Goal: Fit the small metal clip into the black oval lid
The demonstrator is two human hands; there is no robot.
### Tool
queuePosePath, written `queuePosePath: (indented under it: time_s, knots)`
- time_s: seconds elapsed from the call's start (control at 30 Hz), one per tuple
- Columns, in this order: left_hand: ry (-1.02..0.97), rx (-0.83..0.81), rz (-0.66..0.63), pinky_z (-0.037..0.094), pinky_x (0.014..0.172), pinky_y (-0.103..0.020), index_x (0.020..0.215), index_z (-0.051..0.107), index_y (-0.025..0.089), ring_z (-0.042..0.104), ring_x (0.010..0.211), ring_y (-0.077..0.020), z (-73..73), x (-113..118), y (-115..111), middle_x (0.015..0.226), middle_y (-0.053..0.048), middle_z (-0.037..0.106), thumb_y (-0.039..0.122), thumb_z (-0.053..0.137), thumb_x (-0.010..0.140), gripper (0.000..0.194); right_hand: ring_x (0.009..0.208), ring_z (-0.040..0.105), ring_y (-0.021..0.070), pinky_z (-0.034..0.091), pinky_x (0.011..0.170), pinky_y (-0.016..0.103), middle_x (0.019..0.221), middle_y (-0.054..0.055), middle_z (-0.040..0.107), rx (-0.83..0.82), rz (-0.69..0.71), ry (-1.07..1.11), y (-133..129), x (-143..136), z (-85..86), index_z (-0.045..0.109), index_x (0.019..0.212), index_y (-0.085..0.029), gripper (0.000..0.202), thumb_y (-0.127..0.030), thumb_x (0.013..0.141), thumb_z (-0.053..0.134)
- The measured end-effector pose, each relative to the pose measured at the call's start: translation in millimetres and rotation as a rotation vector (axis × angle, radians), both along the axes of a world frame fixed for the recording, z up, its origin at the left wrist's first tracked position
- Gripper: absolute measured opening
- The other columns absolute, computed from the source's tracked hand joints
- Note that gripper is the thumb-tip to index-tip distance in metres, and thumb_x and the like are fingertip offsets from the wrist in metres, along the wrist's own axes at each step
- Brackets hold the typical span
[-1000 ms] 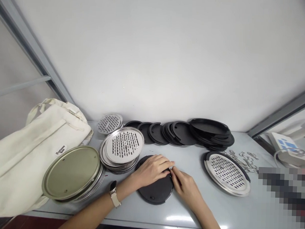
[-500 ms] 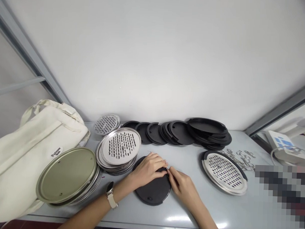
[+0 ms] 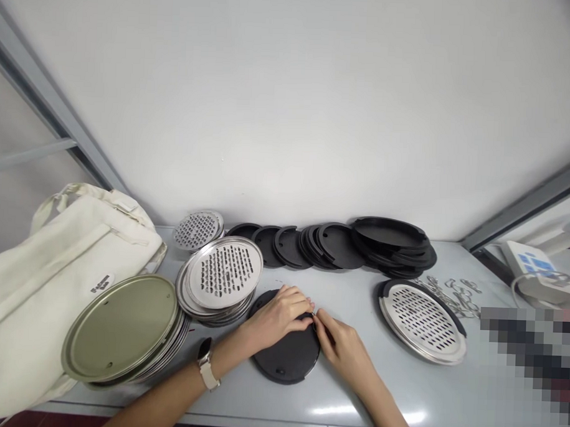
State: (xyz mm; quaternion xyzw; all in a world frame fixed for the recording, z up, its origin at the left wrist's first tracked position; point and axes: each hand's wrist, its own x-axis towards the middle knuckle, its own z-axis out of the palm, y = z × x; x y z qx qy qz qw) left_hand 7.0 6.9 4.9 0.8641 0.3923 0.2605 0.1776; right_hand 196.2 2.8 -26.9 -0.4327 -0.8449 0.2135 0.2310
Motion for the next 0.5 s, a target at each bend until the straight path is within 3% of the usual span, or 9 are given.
queuePosePath:
  time_s: [0.5]
  knots:
    - [0.048,-0.006,-0.008,0.037,0.09,-0.031,0.103,0.056,0.014,0.05,0.096,-0.0171,-0.3,1.3,0.5,0.096,-0.003,0.06,0.022,0.055,0.09,0.015,0.051,0.052,0.014,0.035,0.053,0.023,0.064,-0.001,0.057,-0.081,-0.007,0.017,0.7,-2.5,1.7,0.046,0.083,-0.022,0.02,-0.026,0.097,0.033]
